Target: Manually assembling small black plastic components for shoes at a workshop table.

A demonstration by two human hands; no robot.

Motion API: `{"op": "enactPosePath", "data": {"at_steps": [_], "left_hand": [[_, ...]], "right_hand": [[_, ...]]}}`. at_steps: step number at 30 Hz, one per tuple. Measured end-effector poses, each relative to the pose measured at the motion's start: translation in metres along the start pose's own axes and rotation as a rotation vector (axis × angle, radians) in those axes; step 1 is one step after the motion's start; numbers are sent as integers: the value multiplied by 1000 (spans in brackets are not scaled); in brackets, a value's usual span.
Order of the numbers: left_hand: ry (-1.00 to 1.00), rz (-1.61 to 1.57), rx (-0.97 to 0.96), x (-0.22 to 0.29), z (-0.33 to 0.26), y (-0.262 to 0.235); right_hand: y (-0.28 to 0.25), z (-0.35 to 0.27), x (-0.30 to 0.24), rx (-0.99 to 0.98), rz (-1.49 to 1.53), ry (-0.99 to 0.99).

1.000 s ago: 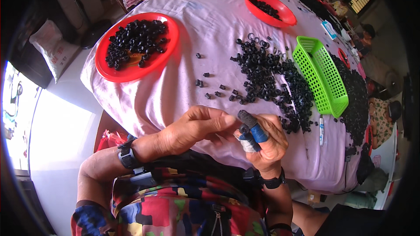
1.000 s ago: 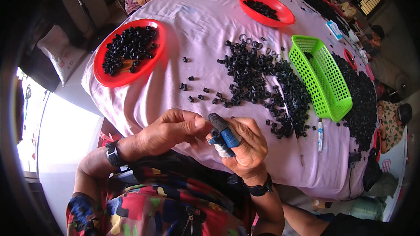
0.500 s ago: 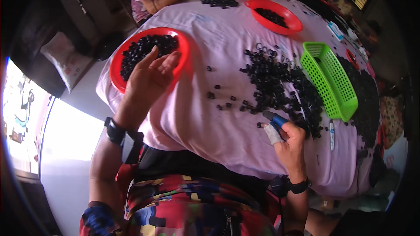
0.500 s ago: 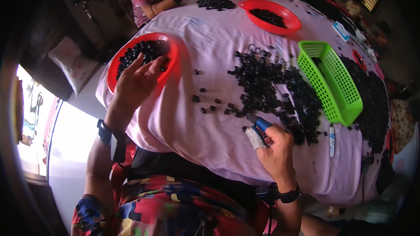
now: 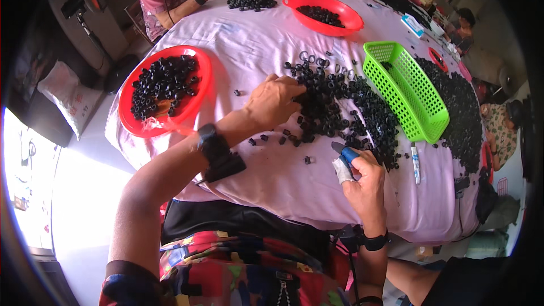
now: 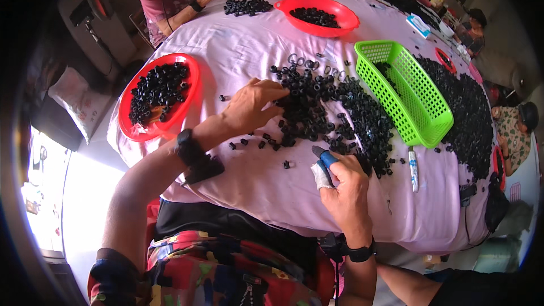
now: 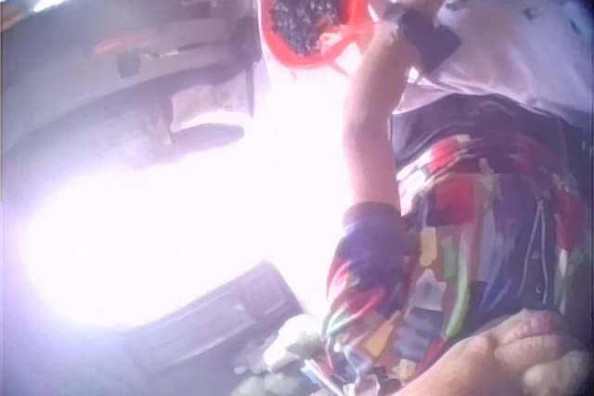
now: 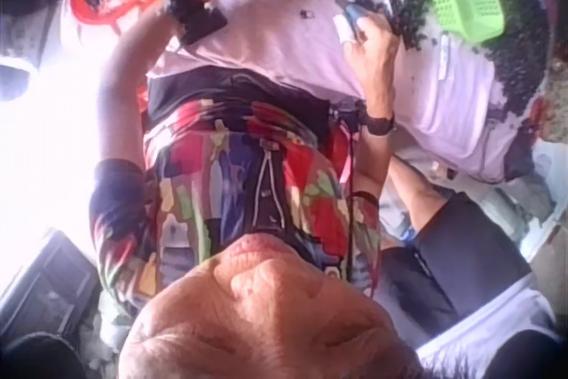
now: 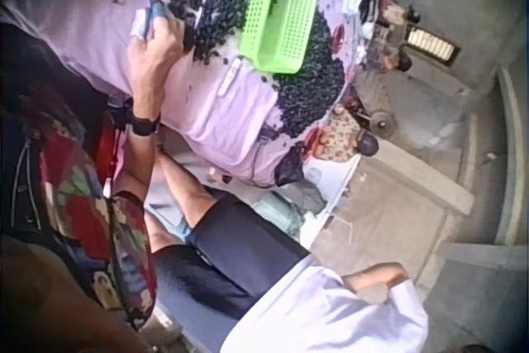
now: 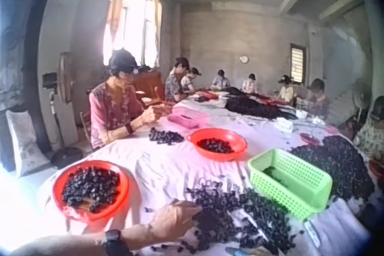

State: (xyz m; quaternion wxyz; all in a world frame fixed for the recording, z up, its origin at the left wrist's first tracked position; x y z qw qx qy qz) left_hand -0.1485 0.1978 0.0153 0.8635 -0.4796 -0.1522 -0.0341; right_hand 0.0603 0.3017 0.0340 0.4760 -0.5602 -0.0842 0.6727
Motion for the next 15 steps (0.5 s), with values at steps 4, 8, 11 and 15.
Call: {"op": "enactPosePath", "data": {"at_steps": [4,8,11,15], "left_hand": [[20,-50,-65,24,-24,-15],[-325,-350,9,21,-43,-41],[-288,-356,-5,30,-43,-38],[94,-245,-44,75,-32,-21]], "right_hand": [[-8,-8,2,-14,-38,-26],[-25,-15,0,106,-16,-30],[-29,-18,2,143,-14,-20],[-27,-20,2,138,-31,-19]]}}
Point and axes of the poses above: each hand's wrist, its own z-axis towards the middle knuckle, its own y-axis out of the palm, x = y × z, the point moved 8 cm from there along z, towards the middle knuckle, and after that the axes turned 8 degrees about y, right-handed, at the moved point
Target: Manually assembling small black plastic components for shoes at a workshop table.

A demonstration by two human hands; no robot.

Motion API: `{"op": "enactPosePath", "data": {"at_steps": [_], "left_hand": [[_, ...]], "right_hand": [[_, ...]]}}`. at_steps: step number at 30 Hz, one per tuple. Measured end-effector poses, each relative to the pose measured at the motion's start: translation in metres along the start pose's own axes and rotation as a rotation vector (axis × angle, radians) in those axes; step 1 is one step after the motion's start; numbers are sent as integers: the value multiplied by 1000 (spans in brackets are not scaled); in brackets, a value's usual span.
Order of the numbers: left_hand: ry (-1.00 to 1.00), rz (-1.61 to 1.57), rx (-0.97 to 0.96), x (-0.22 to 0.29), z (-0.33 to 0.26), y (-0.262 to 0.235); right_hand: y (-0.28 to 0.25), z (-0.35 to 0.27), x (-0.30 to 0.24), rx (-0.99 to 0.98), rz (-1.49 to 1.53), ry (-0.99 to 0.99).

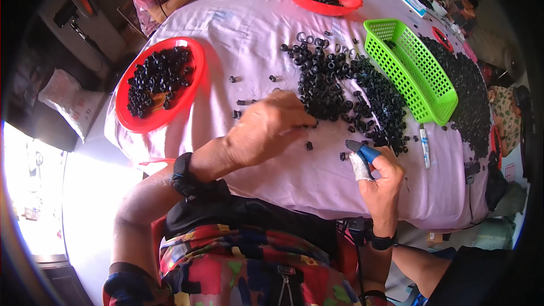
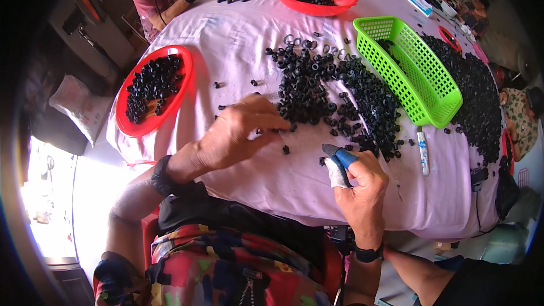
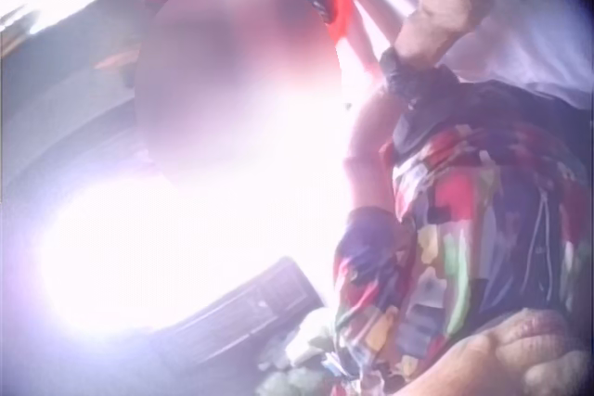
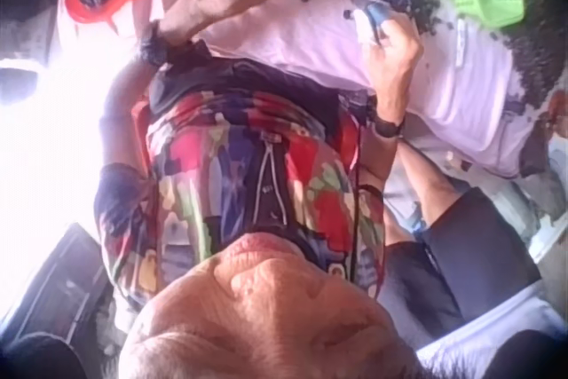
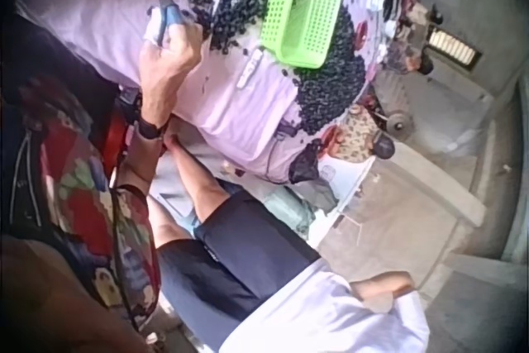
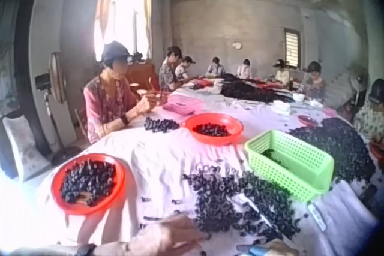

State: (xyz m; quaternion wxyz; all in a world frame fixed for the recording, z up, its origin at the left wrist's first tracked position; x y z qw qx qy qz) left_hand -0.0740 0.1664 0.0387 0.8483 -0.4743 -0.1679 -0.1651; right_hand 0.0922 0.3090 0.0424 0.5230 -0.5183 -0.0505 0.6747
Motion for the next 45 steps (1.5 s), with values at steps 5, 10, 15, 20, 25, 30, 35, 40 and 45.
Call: {"op": "enactPosePath", "data": {"at_steps": [5,10,15,20,25,30,35,40,45], "left_hand": [[58,-2,-81,13,-4,20],[-324,-387,-44,8,-15,17],[-676,-1143,82,12,-33,39],[-883,-1557,131,26,-49,59],[-888,-1591,192,26,-56,63],[-923,-1562,172,22,-65,69],[-903,-1478,84,24,-62,72],[-909,-1315,34,27,-55,66],[-477,-539,239,-30,-22,3]], "right_hand": [[2,-7,0,-71,47,43],[8,-9,1,-228,279,252],[9,-9,-10,-155,259,140],[14,-4,-48,-47,70,-180],[29,-1,-61,-106,40,-281],[36,-3,-66,-163,18,-309],[31,-12,-56,-168,50,-318],[21,-12,-54,-109,42,-299],[10,-13,-31,-67,33,-240]]}}
Point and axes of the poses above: each hand's wrist, its own z-axis towards the middle knuckle, its own y-axis out of the palm, x = y × z, the point moved 8 cm from there along z, towards the middle knuckle, and after that the axes turned 8 degrees about y, right-handed, at the moved point
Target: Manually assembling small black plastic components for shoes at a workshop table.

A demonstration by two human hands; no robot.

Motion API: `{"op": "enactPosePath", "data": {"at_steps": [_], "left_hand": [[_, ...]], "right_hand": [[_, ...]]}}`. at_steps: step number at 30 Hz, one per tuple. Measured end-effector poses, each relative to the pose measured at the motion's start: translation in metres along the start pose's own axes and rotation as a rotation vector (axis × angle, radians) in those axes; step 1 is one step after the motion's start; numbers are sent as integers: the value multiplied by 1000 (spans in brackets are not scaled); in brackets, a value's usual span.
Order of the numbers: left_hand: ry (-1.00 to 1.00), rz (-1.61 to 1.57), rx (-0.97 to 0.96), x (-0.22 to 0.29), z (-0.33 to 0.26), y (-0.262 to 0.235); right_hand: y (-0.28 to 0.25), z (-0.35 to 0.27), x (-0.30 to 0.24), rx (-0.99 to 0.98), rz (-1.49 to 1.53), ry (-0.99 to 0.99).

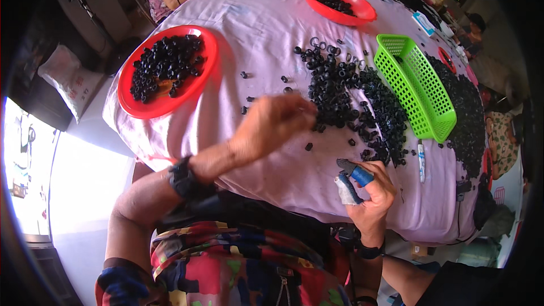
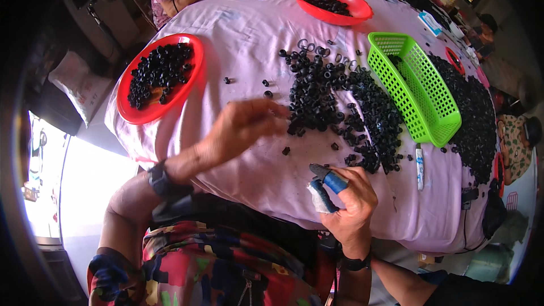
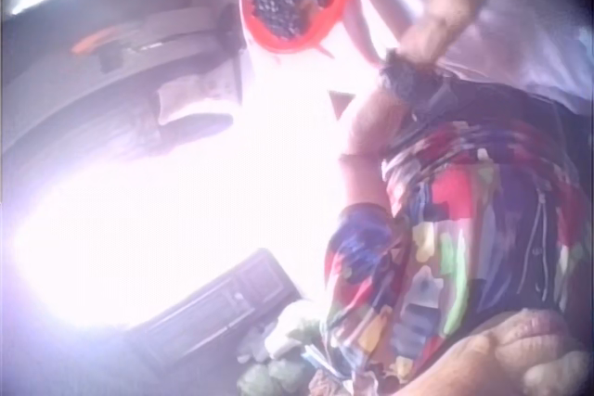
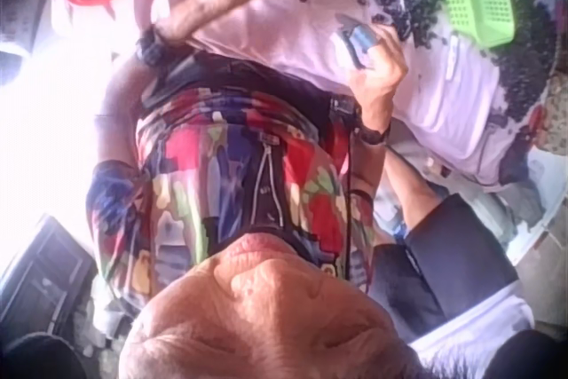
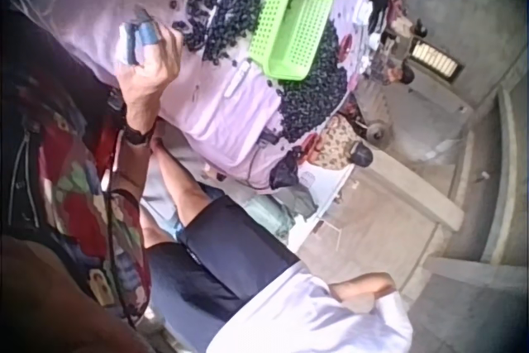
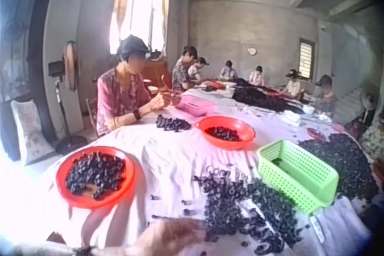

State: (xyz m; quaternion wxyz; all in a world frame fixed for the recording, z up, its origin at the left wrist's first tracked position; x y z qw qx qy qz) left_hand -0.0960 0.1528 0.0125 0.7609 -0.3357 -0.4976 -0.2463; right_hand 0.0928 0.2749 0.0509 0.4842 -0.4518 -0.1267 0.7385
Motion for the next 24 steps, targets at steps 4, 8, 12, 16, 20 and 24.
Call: {"op": "enactPosePath", "data": {"at_steps": [4,8,12,16,20,24], "left_hand": [[219,592,118,-6,36,-41],[142,727,-59,-23,53,-29],[238,644,-7,-11,52,-13],[147,790,-91,-13,62,-5],[291,758,-165,-22,78,-10],[340,964,-262,-24,82,-6]], "right_hand": [[-1,1,14,-10,-2,83],[-3,-4,24,-2,-43,106],[-10,-9,29,60,-160,149],[-9,-7,34,46,-261,125],[-6,-5,24,34,-341,88],[-10,-6,24,72,-268,82]]}}
Point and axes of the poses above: each hand's wrist, its own z-axis towards the middle knuckle, its own y-axis out of the palm, x = y × z, the point moved 8 cm from there along z, towards the middle knuckle, and after that the axes turned 8 degrees about y, right-handed, at the moved point
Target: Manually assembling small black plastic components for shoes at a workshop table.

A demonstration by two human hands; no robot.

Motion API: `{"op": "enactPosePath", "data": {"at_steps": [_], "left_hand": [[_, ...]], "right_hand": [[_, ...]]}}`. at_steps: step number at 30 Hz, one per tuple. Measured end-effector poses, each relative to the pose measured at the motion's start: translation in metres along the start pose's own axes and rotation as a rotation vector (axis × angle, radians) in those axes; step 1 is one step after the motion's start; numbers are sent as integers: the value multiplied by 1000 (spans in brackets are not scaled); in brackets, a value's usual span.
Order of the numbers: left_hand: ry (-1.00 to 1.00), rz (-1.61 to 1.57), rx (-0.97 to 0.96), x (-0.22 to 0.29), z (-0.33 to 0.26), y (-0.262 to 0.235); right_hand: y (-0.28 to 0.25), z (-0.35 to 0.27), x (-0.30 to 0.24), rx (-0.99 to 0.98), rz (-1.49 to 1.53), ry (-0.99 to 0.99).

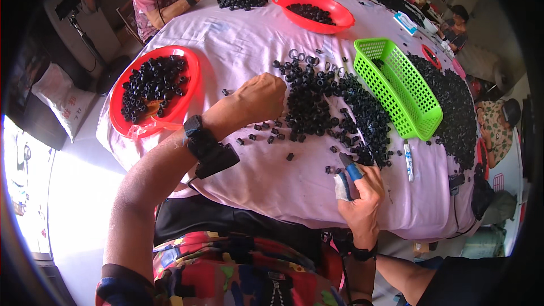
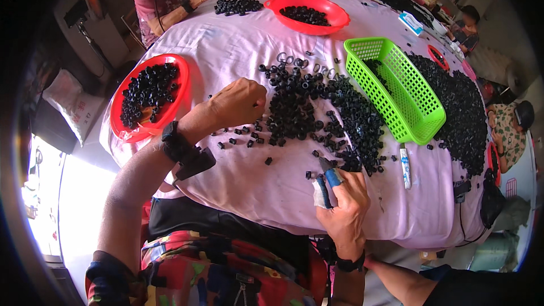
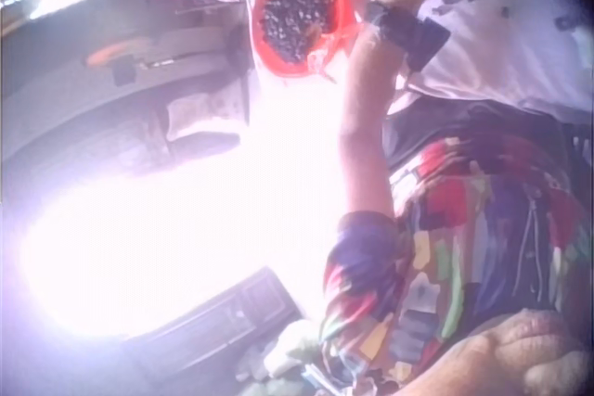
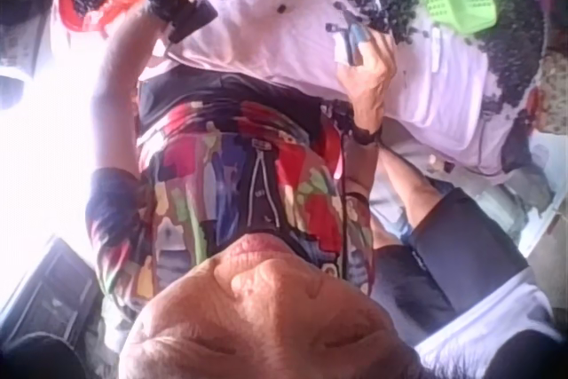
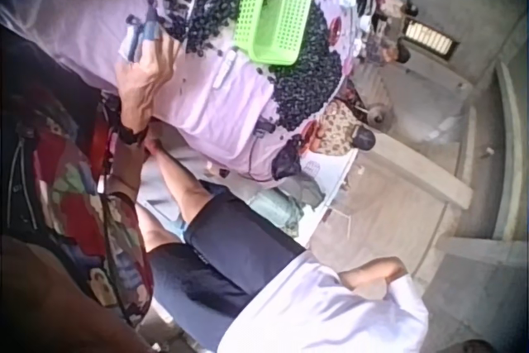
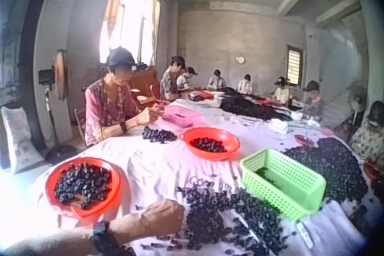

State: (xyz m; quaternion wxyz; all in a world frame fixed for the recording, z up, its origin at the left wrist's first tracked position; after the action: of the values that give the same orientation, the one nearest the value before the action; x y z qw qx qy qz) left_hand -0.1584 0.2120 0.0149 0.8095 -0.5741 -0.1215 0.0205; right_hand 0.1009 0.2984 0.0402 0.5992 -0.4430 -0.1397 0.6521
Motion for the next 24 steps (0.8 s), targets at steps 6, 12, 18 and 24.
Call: {"op": "enactPosePath", "data": {"at_steps": [6,12,18,24], "left_hand": [[-322,-690,156,-8,-28,-25],[-627,-1586,-125,59,-79,-3],[-571,-1899,-223,107,-105,9],[-608,-1973,-154,101,-117,26]], "right_hand": [[-11,-5,5,86,67,16],[-12,17,-39,30,229,-121],[14,32,-76,-106,324,-205],[27,30,-78,-173,381,-175]]}}
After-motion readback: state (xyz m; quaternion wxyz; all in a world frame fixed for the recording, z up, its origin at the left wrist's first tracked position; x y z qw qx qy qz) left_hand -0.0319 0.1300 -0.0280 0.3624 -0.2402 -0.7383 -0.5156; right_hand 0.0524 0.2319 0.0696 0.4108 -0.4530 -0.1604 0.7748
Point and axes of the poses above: each hand's wrist, its own z-axis towards the middle knuckle, its own y-axis out of the palm, x = y × z, the point moved 8 cm from there along z, towards the middle knuckle, and after that the axes turned 8 degrees about y, right-handed, at the moved point
